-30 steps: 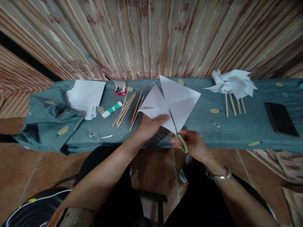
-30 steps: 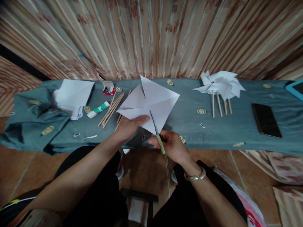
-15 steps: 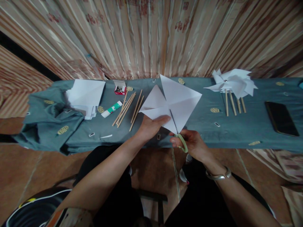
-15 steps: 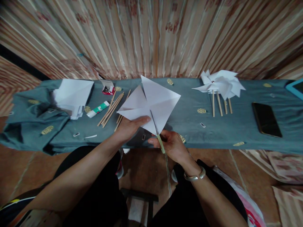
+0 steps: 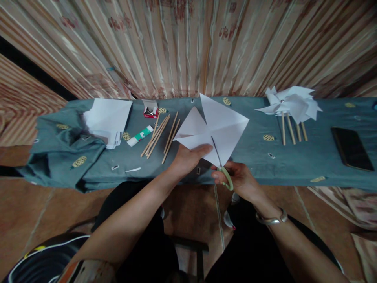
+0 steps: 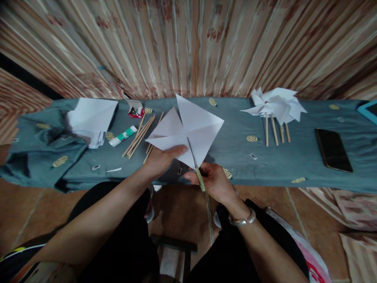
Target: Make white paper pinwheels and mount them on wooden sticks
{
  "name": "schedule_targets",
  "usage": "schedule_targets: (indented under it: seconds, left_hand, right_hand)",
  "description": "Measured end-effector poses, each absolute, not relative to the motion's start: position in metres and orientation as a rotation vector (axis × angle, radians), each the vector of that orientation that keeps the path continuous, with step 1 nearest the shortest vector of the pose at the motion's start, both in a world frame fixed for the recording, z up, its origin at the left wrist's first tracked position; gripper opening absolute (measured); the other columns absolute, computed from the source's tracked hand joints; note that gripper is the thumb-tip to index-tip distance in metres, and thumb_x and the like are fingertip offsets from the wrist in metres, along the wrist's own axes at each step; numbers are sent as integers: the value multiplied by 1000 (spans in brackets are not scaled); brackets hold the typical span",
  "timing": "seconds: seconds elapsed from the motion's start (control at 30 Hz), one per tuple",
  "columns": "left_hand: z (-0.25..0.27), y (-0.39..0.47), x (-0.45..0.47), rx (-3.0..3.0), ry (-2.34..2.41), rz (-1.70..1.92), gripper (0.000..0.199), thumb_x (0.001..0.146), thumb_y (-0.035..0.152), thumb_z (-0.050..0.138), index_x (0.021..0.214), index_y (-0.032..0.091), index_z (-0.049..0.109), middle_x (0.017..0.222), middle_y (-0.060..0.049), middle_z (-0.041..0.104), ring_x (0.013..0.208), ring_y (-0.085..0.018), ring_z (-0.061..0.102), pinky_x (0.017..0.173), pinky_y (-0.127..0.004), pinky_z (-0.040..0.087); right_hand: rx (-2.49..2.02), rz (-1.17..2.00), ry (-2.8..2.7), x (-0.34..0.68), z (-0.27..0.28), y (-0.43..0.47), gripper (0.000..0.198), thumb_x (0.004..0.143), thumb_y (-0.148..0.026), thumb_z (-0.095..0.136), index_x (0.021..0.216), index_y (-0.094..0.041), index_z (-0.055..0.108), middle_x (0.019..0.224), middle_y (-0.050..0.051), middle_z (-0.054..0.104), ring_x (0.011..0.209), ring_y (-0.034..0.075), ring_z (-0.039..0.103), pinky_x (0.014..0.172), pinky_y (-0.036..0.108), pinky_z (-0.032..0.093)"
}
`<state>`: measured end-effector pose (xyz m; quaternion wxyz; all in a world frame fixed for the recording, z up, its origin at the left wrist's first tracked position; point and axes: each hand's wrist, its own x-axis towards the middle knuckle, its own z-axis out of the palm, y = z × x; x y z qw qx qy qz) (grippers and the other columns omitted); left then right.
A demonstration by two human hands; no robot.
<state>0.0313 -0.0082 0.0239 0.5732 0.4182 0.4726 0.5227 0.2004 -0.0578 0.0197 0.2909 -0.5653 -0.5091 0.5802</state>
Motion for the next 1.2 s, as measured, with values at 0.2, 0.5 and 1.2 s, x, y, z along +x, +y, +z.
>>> schedule_targets:
  seconds: [0.2, 0.5, 1.2]
  left_hand:
    - [21, -7, 32, 1011, 1112, 1219, 25, 62, 30, 76, 82, 23, 61, 88, -8, 72, 93, -28, 67, 84, -41, 52]
    - [24, -2, 26, 949, 1169, 1283, 40, 64, 26, 76, 101, 19, 65, 93, -8, 74, 93, -27, 68, 87, -41, 52]
    - [26, -17, 25, 1095, 939, 841, 11, 58, 16, 74, 69, 19, 72, 73, -5, 72, 75, -25, 65, 81, -39, 53]
  right_hand:
    - [-1526, 1569, -1310, 199, 23, -57, 44, 57, -56, 84, 73, -17, 72, 55, -1, 62, 50, 11, 51, 48, 23, 37]
    - [-1501, 1586, -1608, 210, 22, -57, 48, 67, -59, 79, 94, -19, 73, 70, 1, 69, 62, 15, 58, 57, 26, 44]
    - [-1477, 1104, -1165, 261, 26, -16, 49, 55, -53, 88, 90, -23, 69, 77, 0, 72, 67, 15, 62, 62, 28, 49]
